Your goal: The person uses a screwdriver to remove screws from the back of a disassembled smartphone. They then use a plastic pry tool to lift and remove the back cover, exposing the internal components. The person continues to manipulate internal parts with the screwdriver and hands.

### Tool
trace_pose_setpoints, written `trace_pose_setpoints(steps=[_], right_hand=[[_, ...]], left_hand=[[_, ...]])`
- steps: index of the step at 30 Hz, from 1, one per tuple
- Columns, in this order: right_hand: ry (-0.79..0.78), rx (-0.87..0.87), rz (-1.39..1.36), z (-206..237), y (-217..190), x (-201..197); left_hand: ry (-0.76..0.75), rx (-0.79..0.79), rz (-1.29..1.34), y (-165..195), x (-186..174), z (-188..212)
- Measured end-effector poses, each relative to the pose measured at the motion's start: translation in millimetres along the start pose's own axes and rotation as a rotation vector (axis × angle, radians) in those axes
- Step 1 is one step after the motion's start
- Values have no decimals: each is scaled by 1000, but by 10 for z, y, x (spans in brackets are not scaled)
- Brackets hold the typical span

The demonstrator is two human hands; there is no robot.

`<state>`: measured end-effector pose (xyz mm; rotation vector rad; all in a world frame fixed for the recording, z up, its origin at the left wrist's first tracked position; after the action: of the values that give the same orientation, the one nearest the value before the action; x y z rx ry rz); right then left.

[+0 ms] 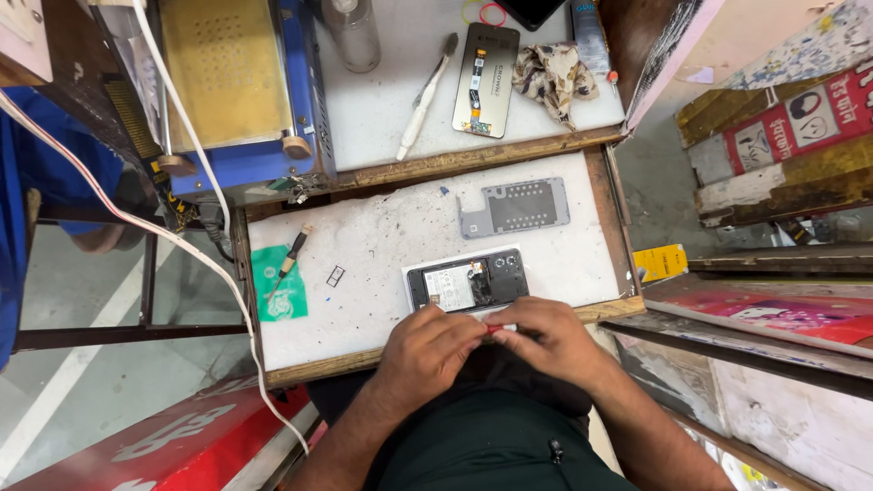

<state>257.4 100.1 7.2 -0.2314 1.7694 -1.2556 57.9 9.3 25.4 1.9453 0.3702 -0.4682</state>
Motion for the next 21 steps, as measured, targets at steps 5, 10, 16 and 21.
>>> trace_pose_setpoints(steps=[5,10,16,21], right_hand=[[434,437,-268,162,350,-335],[864,201,-229,-29,539,-873],[981,123,365,-660,610,-1337],[790,249,668,-1520,632,-1626]], left_hand=[[320,-17,-91,-270,-265,-6],[412,-187,-190,-554,-426,66],[403,-244,-177,-659,-379,48],[414,-261,-154,-709,-388,42]])
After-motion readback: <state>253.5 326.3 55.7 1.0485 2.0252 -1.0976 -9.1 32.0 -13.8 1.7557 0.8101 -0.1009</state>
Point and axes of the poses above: each hand's wrist, its own z-axis away from the middle knuckle, its own x-axis out of the palm, y = z × x, the point moved 3 cm from there along -z, towards the middle knuckle, and after that the axes turned 8 degrees about z, right-handed, at the moved point
